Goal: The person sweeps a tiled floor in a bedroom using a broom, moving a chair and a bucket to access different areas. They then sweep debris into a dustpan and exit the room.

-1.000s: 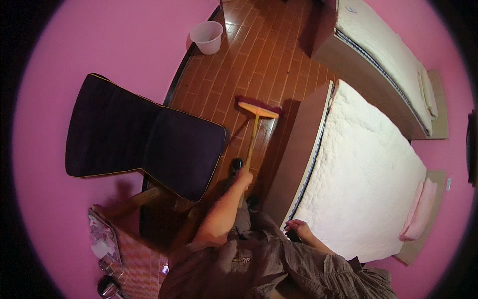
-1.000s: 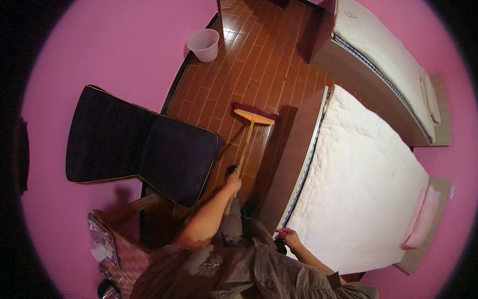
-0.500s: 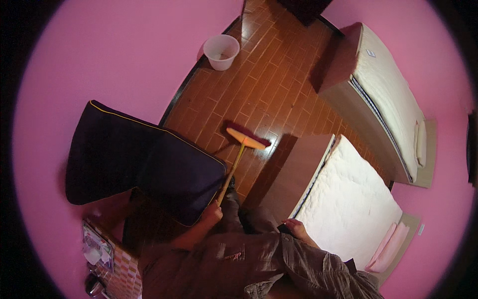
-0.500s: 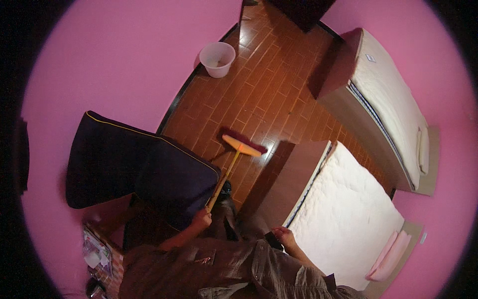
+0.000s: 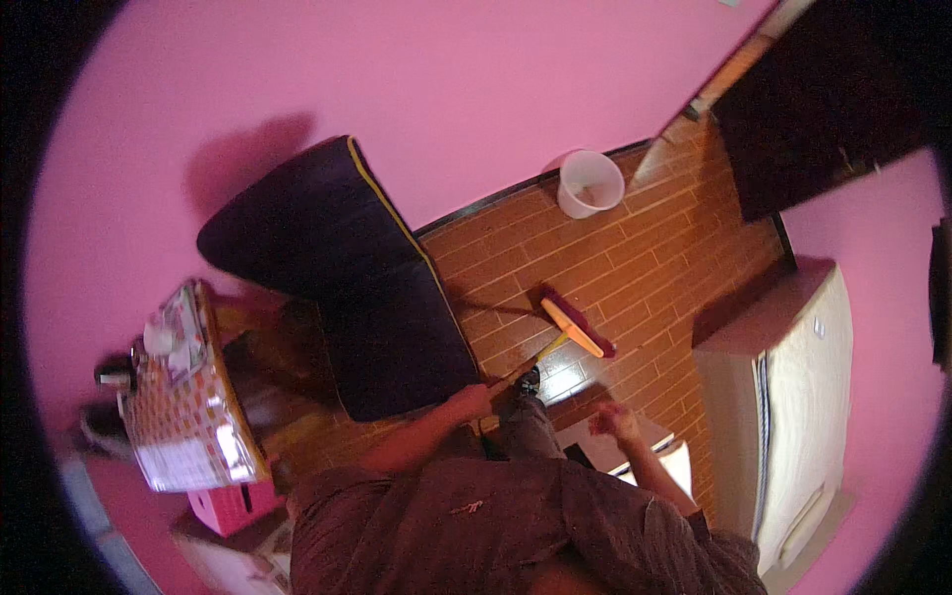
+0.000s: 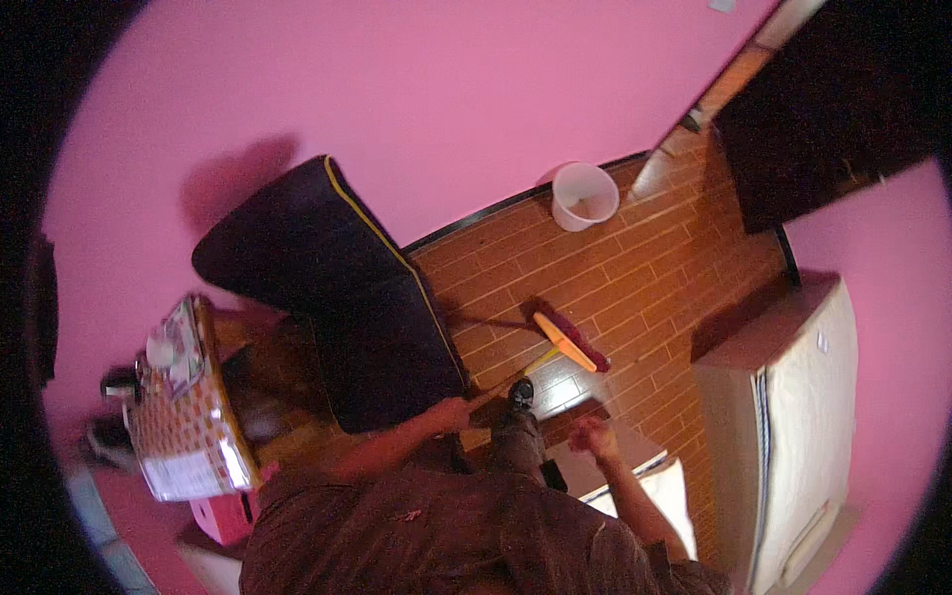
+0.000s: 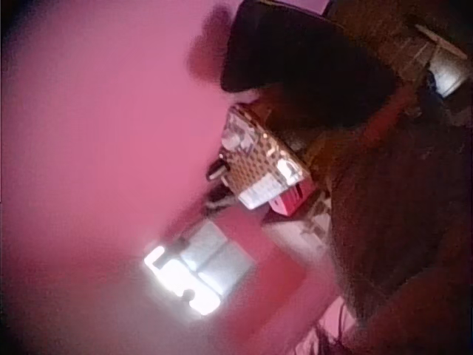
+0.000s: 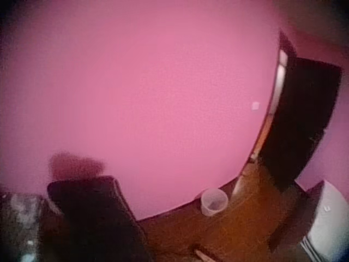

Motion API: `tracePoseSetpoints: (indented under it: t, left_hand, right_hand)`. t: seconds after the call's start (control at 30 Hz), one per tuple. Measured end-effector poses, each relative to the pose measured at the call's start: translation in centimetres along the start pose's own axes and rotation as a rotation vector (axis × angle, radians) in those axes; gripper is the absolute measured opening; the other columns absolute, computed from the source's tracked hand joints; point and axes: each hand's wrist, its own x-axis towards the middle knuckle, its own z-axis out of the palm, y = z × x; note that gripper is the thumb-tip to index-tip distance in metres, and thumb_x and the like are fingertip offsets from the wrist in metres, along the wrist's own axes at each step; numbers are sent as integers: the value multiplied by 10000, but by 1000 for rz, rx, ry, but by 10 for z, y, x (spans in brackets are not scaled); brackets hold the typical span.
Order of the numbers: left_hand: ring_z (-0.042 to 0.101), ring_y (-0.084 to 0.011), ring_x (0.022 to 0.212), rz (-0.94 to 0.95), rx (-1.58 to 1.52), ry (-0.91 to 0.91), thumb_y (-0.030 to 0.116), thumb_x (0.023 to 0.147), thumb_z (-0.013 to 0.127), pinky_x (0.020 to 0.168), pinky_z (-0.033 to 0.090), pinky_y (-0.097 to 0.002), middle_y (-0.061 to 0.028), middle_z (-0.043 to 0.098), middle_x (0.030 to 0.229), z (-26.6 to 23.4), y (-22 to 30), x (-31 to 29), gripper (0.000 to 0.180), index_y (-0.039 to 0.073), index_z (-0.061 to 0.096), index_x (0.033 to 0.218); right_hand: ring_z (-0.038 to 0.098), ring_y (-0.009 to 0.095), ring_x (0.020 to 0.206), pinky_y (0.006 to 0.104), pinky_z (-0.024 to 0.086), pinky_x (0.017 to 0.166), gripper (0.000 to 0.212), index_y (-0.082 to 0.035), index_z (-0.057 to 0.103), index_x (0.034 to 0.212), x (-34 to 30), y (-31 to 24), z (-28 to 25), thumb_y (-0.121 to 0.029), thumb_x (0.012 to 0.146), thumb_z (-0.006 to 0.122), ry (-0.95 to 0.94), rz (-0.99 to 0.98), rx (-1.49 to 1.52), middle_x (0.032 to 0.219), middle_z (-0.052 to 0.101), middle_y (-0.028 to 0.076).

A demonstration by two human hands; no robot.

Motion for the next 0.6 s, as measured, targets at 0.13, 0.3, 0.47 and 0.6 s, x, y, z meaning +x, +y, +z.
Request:
tracePoseSetpoints:
  t: [0.13,0.3,0.47,0.6]
  left_hand:
    - [605,-330,733,-132,-329,-32,199,706,586,660,487,-405,-184,619,839,40,-20,-72,376,127,580,1075]
    - [575,-287,670,-278,-687,-31,196,736,566,603,471,-380,-155,599,784,115,-11,-142,362,133,572,1093]
    - [545,-243,607,-295,-877,17,193,766,546,545,455,-355,-126,579,729,139,2,-198,349,138,563,1111]
    - [521,-208,556,-391,-1114,27,190,791,531,500,442,-335,-103,563,686,179,24,-261,339,142,556,1125]
  right_hand:
    - [611,173,665,317,528,567,303,-22,530,1026,102,-109,18,-284,876,508,-98,205,-394,794,619,97]
    - [595,200,715,319,504,583,424,-104,431,1198,222,-206,129,-266,837,584,-401,-61,-679,866,601,103]
    - [527,257,981,378,473,782,792,-125,249,1345,358,-292,243,-191,712,722,-1073,-598,-206,1121,497,115]
    - [496,237,1016,353,459,821,851,-36,334,1292,330,-332,401,-307,622,785,-335,-1165,-944,1133,491,155]
